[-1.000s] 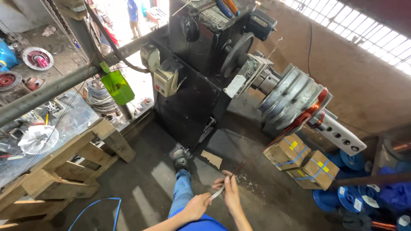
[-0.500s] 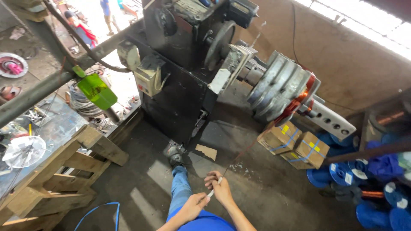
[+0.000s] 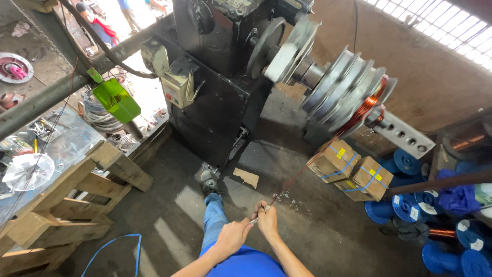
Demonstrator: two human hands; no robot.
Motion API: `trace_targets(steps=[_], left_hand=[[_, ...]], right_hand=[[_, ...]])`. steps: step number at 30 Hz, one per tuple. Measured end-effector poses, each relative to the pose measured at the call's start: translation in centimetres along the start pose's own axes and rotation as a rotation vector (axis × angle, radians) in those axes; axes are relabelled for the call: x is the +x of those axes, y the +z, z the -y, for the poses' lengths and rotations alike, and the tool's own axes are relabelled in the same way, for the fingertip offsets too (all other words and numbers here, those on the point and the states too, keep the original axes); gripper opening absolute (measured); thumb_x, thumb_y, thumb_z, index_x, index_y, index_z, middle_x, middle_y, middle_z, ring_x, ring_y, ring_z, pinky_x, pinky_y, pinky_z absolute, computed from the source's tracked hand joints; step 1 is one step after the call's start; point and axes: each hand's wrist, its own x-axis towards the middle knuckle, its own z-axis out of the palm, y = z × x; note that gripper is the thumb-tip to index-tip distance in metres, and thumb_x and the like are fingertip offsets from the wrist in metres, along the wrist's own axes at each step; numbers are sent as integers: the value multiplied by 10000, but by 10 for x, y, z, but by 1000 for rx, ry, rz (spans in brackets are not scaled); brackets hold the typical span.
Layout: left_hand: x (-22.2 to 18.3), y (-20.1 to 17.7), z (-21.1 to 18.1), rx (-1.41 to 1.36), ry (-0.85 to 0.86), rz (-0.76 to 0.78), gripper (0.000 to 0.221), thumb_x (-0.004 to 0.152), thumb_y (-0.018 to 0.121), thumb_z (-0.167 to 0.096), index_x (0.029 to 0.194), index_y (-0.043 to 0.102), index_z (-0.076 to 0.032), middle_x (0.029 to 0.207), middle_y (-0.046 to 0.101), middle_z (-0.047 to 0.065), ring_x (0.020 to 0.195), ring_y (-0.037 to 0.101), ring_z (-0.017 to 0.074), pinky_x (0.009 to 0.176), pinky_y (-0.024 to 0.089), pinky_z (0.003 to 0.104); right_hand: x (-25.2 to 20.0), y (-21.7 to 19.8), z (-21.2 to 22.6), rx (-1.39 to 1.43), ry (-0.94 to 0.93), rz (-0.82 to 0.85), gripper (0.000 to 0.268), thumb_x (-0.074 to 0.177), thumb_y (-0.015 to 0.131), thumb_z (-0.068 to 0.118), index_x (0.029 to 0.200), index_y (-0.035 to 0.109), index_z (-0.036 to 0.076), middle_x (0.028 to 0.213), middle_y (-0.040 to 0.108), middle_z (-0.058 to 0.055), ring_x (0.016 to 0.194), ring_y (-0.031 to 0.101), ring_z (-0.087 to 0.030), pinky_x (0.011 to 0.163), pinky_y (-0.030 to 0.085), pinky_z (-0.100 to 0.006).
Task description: Guiding copper wire onto a rotating mandrel using a handheld tool to create a coil
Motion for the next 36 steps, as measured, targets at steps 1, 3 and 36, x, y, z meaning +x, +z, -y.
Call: trace_targets(steps=[1, 3, 36], left_hand=[[2, 7, 5, 0, -3, 1, 365, 1152, 457, -475, 1069, 583, -143, 850, 739, 257, 817, 658, 595, 672, 465, 688], [7, 20, 16, 112, 40, -75, 332, 1145, 486, -453, 1064, 572, -143, 793, 746, 215, 762, 697, 544, 625, 491, 677], [-6, -145, -160, -571, 79, 53, 331, 1100, 487, -241, 787, 574, -179, 702, 569, -23, 704, 540, 154, 719, 436, 370]], right_hand=[[3, 3, -5, 0, 2, 2, 220, 822, 444, 39, 734, 628, 120, 588, 741, -99, 560, 693, -191, 656, 574, -347], [10, 9, -14, 22, -52, -22, 204, 761, 426, 8, 700, 586, 120, 545, 670, -70, 510, 652, -171, 600, 550, -338], [-16, -67, 194, 502, -125, -115, 116, 766, 455, 14, 723, 539, 81, 527, 470, -59, 458, 399, -135, 423, 330, -280]])
